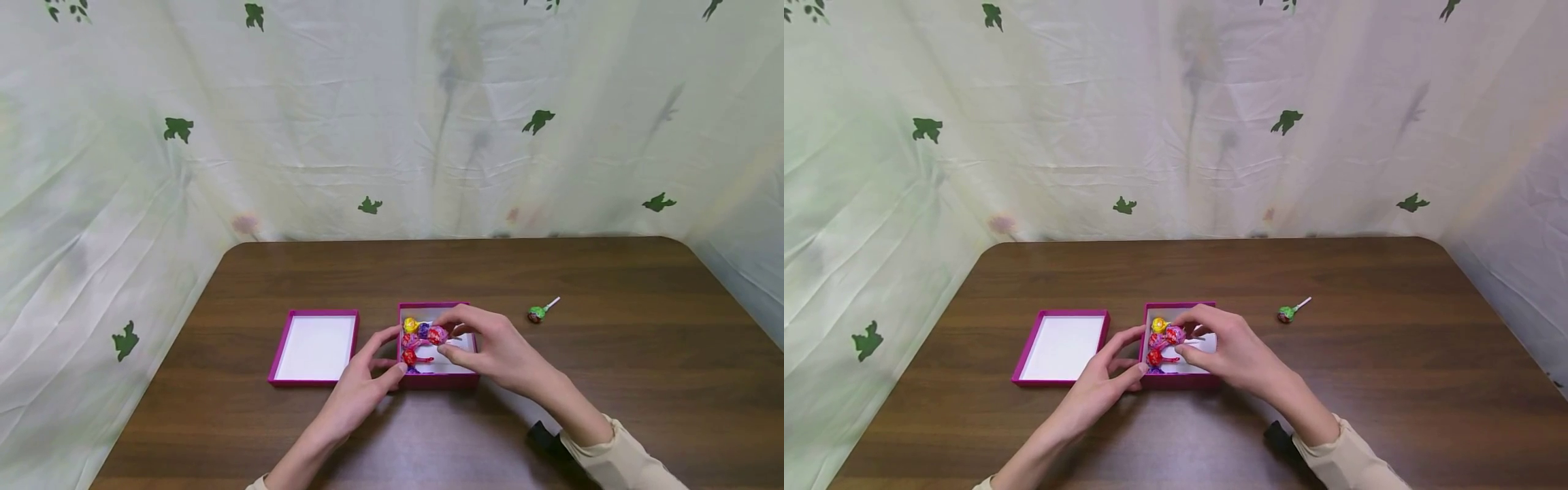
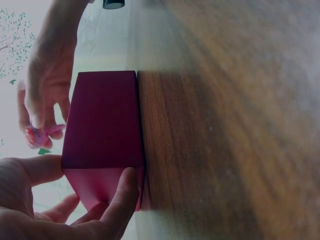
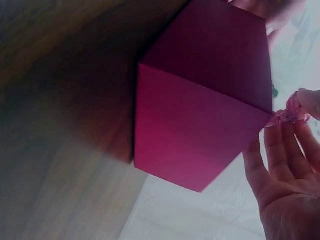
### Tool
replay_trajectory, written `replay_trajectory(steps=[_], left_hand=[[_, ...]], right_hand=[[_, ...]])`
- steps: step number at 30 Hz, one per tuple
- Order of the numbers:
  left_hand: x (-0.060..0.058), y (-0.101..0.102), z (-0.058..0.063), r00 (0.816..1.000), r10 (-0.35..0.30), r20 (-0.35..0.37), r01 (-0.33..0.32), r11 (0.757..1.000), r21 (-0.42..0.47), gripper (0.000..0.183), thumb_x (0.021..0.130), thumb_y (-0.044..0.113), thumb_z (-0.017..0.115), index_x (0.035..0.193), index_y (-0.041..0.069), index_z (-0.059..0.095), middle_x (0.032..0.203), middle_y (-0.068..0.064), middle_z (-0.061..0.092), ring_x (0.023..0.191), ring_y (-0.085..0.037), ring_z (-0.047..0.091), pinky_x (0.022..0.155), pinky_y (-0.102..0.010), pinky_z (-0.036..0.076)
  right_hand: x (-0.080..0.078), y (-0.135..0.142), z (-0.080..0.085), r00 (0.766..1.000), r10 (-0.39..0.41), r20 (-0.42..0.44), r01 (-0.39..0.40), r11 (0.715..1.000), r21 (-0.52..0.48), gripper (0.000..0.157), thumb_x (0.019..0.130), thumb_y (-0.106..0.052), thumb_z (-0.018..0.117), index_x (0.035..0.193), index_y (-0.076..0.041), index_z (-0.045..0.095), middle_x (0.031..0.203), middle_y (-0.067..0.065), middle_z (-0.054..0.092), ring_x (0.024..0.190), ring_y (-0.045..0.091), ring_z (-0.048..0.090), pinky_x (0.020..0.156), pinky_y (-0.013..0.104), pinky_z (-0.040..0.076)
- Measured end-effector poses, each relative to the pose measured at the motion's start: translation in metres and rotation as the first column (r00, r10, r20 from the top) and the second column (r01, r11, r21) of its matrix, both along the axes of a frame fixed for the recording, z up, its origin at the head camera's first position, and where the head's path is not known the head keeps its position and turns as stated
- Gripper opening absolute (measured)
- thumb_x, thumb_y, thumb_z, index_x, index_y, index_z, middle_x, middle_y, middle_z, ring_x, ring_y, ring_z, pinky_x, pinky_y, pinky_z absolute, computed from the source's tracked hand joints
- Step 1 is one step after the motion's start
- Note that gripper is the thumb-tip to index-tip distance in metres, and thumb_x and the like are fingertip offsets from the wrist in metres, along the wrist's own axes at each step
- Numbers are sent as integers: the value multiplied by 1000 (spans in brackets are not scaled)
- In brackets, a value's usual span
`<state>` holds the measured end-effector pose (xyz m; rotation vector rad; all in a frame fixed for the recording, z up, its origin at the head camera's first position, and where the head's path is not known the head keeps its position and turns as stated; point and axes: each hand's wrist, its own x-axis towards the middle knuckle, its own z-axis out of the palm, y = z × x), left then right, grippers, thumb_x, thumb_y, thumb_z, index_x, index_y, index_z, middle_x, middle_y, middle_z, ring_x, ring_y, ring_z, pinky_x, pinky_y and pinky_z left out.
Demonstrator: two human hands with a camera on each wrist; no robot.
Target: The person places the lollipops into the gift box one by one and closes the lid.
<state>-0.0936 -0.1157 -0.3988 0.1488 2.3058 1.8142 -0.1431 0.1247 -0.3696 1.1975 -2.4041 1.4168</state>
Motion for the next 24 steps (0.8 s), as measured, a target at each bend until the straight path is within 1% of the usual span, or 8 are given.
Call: replay_trajectory(steps=[4,7,12,18,21,24], left_hand=[[0,0,0,1000,-1,5,1,1000,-3,54,95,17,64,145,24,47,145,-8,46,108,-28,61,77,-38,56],[0,0,0,1000,1,9,-1,1000,-5,54,95,16,64,145,24,47,145,-8,46,108,-28,61,77,-38,56],[0,0,1,1000,0,9,0,1000,-12,54,95,17,64,145,24,46,146,-6,45,109,-28,61,78,-37,56],[1,0,2,1000,-2,7,2,1000,-12,54,95,16,64,146,24,46,147,-5,45,111,-29,60,78,-37,56],[0,0,1,1000,-5,2,5,1000,-8,54,95,16,64,146,23,46,146,-6,45,111,-29,60,77,-38,56],[0,0,1,1000,-5,1,5,1000,-1,54,95,16,64,146,23,46,145,-9,46,110,-29,60,77,-39,56]], right_hand=[[-4,-3,-4,999,-35,-20,35,998,45,30,84,-12,78,110,-18,65,102,-12,65,95,8,64,84,36,54],[-7,-4,-6,997,-60,-39,63,995,80,30,83,-13,80,109,-17,65,101,-12,66,95,7,64,84,37,54],[-11,-1,-9,995,-90,-44,96,986,138,30,81,-13,82,107,-17,67,98,-12,67,89,6,63,80,38,54],[-14,0,-11,997,-67,-36,72,984,166,29,81,-14,82,106,-19,68,98,-14,65,90,8,62,79,37,53],[-17,-2,-12,998,-50,-34,56,977,207,27,81,-13,81,105,-19,69,96,-14,64,90,8,61,80,37,53],[-20,-3,-12,998,-44,-40,52,963,263,25,82,-14,80,104,-19,69,94,-14,64,88,8,61,79,37,52]])
